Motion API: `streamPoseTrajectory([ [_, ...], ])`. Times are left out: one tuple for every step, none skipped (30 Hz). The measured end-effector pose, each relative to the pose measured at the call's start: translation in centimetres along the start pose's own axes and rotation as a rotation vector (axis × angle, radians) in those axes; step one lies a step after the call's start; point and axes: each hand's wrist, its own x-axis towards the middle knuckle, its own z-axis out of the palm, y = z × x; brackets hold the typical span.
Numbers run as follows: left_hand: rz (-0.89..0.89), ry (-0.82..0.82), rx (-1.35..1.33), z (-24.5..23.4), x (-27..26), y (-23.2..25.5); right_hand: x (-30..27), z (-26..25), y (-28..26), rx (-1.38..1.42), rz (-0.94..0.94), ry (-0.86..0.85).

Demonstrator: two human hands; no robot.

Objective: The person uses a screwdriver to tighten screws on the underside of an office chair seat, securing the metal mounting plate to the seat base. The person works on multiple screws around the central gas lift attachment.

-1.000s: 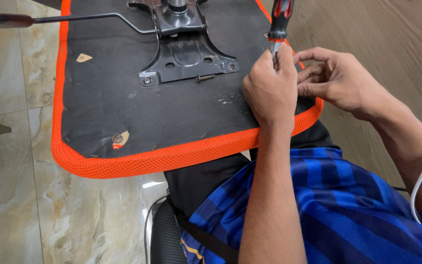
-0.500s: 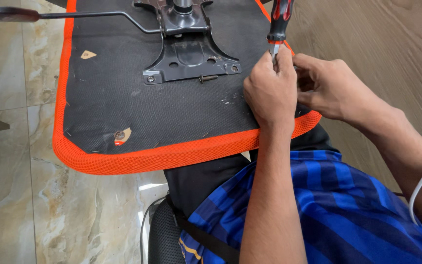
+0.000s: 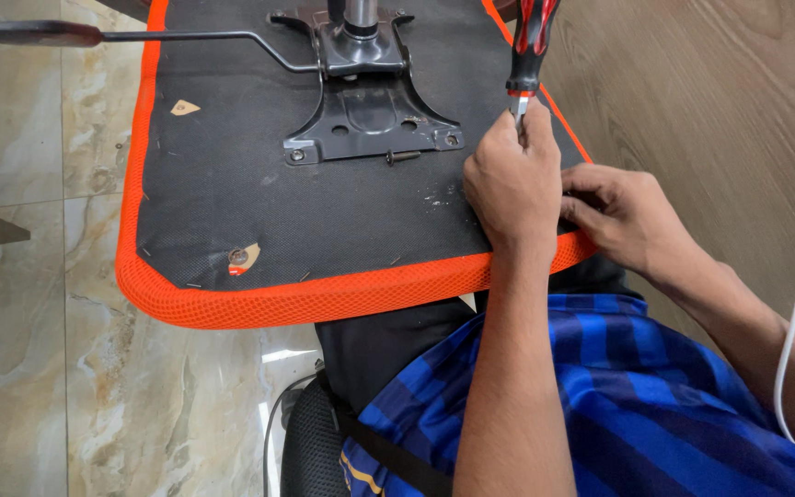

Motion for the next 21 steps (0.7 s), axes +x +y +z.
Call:
streamPoseTrajectory([
  [-0.006,-0.003,0.002,0.0,0.0,0.0,-0.2,0.0,0.1,0.059,-0.061,-0.01],
  [-0.011,-0.008,0.004,-0.1,0.1,0.0,-0.3,0.0,0.2,-0.001,-0.089,-0.015],
  [-0.017,-0.012,0.005,-0.1,0.0,0.0,-0.3,-0.1,0.3,-0.062,-0.116,-0.021],
  [-0.016,-0.02,0.009,-0.2,0.0,0.0,-0.2,-0.1,0.3,-0.122,-0.146,-0.026],
  [-0.014,-0.028,0.013,-0.3,0.0,0.0,-0.2,0.0,0.3,-0.056,-0.098,0.004],
  [-0.014,-0.033,0.018,-0.5,0.1,-0.1,-0.1,0.2,0.2,0.01,-0.051,0.031],
  [-0.013,-0.043,0.024,-0.5,0.1,0.0,-0.1,0.3,0.2,0.076,-0.005,0.058],
  [-0.014,-0.05,0.032,-0.6,0.1,0.1,-0.1,0.4,0.1,0.059,-0.011,0.078],
  [-0.015,-0.058,0.04,-0.7,0.1,0.2,0.1,0.6,0.2,0.042,-0.018,0.097],
  [-0.02,-0.065,0.042,-0.9,0.1,0.2,0.1,0.7,0.3,0.025,-0.022,0.117],
  [-0.025,-0.073,0.044,-1.0,0.1,0.2,0.2,0.9,0.5,0.055,-0.01,0.125],
  [-0.031,-0.081,0.046,-1.1,0.2,0.2,0.2,1.2,0.7,0.084,0.003,0.132],
  [-0.026,-0.072,0.052,-1.2,0.3,0.2,0.1,1.3,1.0,0.113,0.017,0.139],
  [-0.022,-0.065,0.057,-1.3,0.3,0.2,-0.1,1.5,1.3,0.186,0.005,0.129],
  [-0.017,-0.058,0.062,-1.4,0.3,0.2,-0.3,1.6,1.6,0.259,-0.007,0.118],
  [-0.022,-0.068,0.066,-1.4,0.4,0.2,-0.4,1.6,1.9,0.333,-0.018,0.111],
  [-0.027,-0.078,0.07,-1.5,0.3,0.1,-0.4,1.6,2.3,0.345,0.002,0.1],
  [-0.031,-0.09,0.072,-1.5,0.3,0.1,-0.4,1.5,2.6,0.355,0.022,0.09],
  [-0.02,-0.099,0.077,-1.4,0.3,0.2,-0.3,1.4,2.9,0.366,0.042,0.079],
  [-0.01,-0.105,0.082,-1.5,0.3,0.1,-0.3,1.4,3.2,0.364,0.009,0.088],
  [0.0,-0.11,0.088,-1.5,0.3,0.1,-0.3,1.6,3.3,0.362,-0.025,0.097],
])
